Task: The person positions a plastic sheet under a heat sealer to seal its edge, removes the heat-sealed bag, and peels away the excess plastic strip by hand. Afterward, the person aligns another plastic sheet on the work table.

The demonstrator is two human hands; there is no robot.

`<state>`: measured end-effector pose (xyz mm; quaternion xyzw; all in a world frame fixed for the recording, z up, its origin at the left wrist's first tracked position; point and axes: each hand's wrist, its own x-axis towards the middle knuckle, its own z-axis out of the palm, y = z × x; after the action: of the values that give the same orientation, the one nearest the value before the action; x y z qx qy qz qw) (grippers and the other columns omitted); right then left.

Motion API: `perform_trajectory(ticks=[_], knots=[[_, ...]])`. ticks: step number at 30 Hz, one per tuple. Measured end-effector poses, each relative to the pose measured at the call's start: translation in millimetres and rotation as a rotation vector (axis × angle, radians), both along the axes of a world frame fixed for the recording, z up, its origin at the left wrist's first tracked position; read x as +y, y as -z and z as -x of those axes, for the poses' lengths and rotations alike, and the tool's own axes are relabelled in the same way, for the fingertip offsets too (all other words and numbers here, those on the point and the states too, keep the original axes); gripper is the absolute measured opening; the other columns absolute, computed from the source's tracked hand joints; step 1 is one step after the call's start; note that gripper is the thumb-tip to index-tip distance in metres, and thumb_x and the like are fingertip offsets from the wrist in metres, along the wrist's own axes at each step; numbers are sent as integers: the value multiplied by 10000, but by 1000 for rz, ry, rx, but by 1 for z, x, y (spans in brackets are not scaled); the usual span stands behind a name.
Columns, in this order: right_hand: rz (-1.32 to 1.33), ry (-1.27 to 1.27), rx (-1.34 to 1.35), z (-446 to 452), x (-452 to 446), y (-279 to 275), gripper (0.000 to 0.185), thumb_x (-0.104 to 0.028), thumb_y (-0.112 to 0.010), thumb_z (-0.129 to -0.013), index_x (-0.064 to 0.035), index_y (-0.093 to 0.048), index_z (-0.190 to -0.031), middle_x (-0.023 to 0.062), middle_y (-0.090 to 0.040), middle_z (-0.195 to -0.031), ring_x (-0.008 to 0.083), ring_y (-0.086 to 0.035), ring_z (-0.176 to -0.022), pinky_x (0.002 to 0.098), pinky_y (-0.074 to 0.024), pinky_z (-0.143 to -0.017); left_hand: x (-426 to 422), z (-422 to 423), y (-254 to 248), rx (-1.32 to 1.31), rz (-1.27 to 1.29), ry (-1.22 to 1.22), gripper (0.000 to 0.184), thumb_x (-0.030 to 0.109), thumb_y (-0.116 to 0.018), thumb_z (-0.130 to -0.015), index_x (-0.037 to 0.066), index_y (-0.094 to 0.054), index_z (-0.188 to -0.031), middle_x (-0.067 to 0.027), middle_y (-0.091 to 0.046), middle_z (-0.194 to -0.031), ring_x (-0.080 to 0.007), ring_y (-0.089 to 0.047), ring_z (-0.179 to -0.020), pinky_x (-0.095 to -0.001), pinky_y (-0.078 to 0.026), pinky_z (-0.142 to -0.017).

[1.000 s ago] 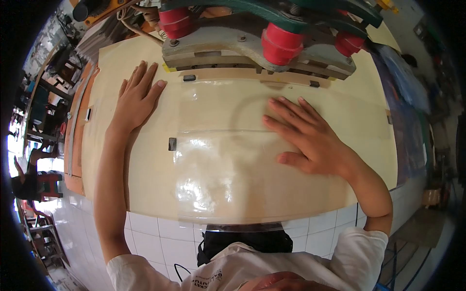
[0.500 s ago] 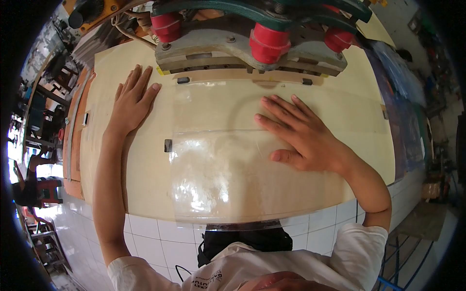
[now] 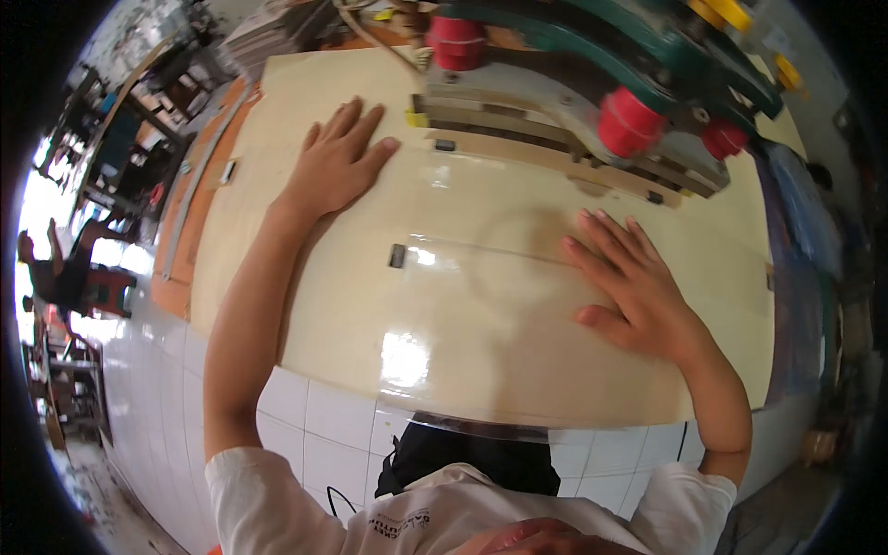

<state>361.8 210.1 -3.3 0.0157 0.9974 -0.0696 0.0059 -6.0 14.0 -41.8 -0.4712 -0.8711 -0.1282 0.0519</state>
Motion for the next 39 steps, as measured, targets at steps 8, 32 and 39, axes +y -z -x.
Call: perform_trajectory(ticks=[8,32,39], knots=[[30,15,2,2,-2,-1,759,-550,-605,-955,-131,-439,-1565,203,-294,-1667,410,-275,-1538,581,-149,-1256,-1,-1,-2,3,-34,9,690,589,-430,-1046,142,-434,-1572,-216,-324,-1651,-347,-266,-1555,-554,-180,-1253],[48,-161,653,-10,0,-14,200,-98,-772,-818,-41,-735,-1006,101,-738,-982,317,-701,-877,429,-557,-798,-4,18,3,-75,-363,111,464,429,-636,-968,62,-714,-1240,-260,-584,-1413,-414,-581,-1290,-452,-467,-1081],[-510,243,1273,-56,56,-51,110,-58,-677,-889,-27,-756,-959,114,-756,-885,282,-717,-775,381,-553,-735,-3,27,-1,-67,-301,145,426,385,-608,-990,51,-707,-1235,-229,-586,-1413,-410,-546,-1327,-455,-447,-1094]])
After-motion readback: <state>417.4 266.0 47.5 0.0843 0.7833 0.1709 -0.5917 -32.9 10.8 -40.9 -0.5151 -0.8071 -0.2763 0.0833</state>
